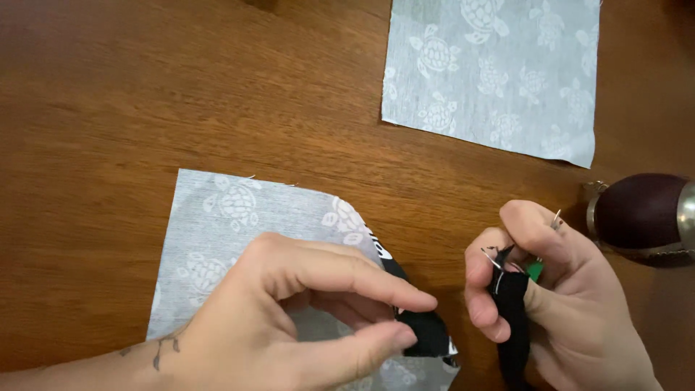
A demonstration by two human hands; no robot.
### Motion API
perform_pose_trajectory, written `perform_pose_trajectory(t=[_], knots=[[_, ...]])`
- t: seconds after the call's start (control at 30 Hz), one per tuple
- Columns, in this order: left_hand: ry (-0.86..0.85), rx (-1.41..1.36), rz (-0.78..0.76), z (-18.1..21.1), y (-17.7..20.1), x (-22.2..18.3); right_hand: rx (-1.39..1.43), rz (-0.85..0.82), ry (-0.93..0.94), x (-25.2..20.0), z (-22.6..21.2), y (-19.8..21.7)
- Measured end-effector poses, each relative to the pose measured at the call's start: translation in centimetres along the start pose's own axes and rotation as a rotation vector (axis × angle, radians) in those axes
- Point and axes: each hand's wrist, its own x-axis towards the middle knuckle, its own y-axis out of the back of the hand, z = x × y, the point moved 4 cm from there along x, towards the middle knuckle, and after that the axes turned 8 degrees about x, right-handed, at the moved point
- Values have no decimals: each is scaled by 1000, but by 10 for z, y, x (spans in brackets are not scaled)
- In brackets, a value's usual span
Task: Organizing fabric pieces, pinning a zipper to fabric, and folding a paper pattern on a work table.
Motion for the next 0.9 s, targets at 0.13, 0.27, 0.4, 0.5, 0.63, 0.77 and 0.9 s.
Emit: perform_pose_trajectory(t=[0.13, 0.27, 0.4, 0.5, 0.63, 0.77, 0.9], knots=[[17, -19, -16, -2, 1, -1, 7, 9, -12, -1, 0, -2], [16, -37, -24, -2, 1, 0, -9, 12, -15, -1, 0, -3], [50, -50, -14, -3, 1, -1, -11, 14, -27, -1, 1, -3], [222, -133, 0, -11, 0, -2, -237, 66, 137, 6, -6, -17], [280, -205, 15, -13, 1, 0, -767, 270, 359, 12, -12, -41], [330, -272, 16, -13, 1, 3, -1056, 197, 448, 14, -11, -50], [429, -274, 25, -16, 1, 4, -1281, 67, 701, -1, -27, -69]])
